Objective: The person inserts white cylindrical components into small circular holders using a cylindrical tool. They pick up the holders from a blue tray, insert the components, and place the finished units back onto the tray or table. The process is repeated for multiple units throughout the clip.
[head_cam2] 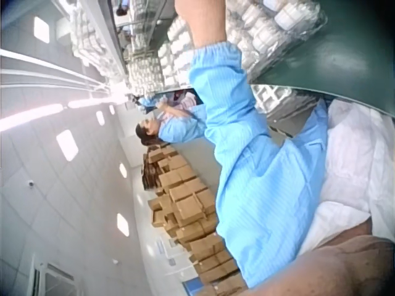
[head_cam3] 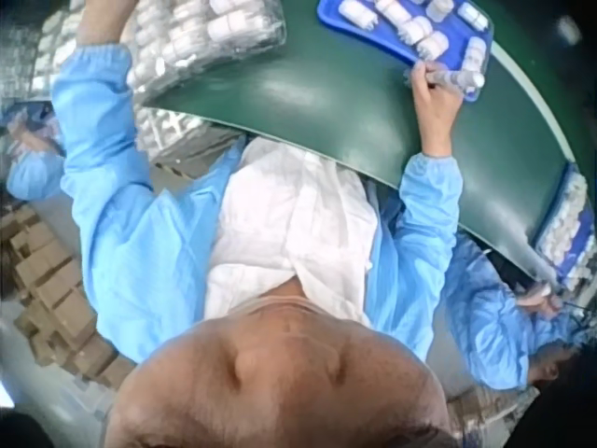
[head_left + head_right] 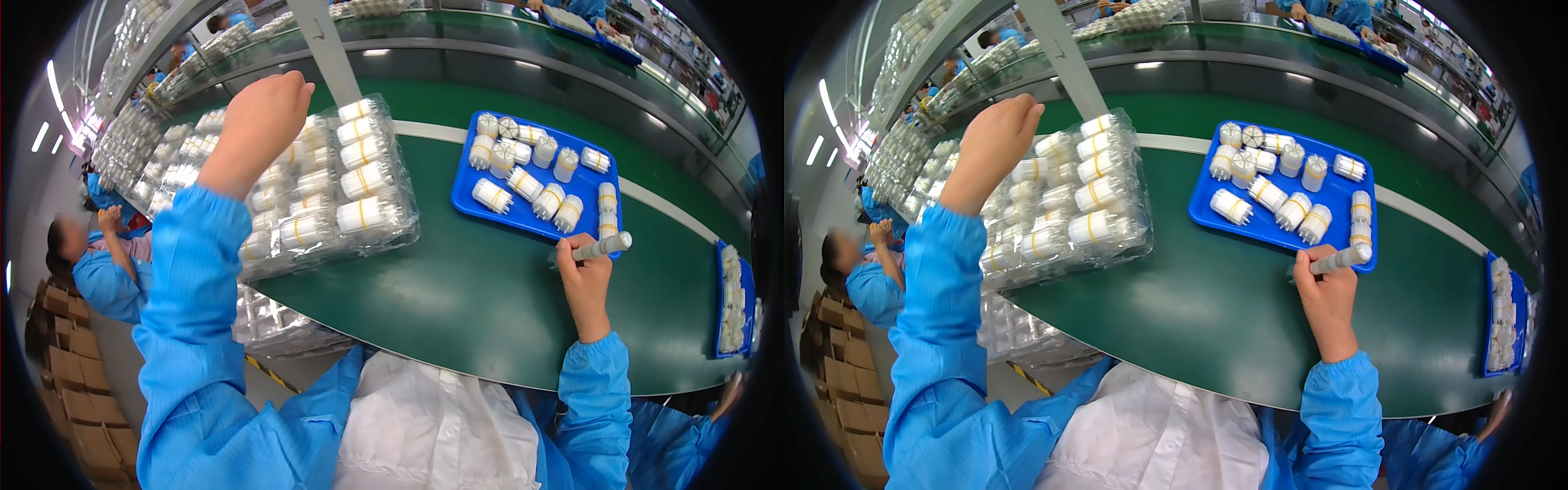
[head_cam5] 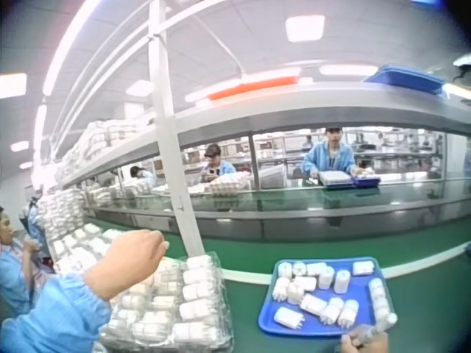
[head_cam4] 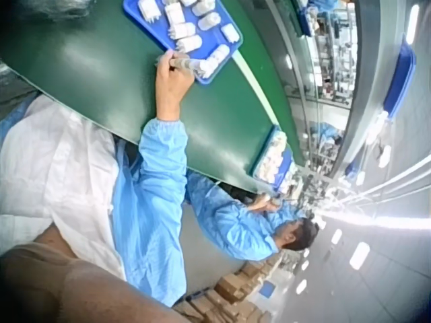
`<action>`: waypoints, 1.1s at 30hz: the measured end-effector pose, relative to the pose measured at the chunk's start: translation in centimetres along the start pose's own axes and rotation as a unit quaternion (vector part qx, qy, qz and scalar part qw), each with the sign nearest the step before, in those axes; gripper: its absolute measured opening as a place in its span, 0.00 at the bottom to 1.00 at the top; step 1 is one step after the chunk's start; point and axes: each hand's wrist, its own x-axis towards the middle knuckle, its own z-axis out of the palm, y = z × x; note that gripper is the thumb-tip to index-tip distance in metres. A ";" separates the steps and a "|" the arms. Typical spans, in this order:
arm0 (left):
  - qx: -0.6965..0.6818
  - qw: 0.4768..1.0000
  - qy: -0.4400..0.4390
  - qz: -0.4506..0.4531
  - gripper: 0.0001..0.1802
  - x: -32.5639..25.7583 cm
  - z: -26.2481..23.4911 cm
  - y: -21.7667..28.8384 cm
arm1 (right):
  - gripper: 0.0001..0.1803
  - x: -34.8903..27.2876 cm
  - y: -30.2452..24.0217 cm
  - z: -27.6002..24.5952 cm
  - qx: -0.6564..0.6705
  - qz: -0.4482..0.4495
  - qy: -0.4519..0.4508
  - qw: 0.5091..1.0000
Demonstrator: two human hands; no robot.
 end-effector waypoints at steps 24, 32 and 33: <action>-0.336 0.935 -0.054 0.102 0.26 -3.5 9.9 24.0 | 0.08 0.3 0.7 0.5 0.021 -0.008 -0.010 1.000; -0.585 0.795 -0.091 0.129 0.33 -9.5 8.9 27.1 | 0.07 0.7 -1.4 -1.4 0.151 0.048 0.009 0.987; -0.593 0.791 -0.106 0.104 0.32 -9.9 9.3 27.4 | 0.07 0.7 -0.9 -1.1 0.167 0.044 0.003 0.985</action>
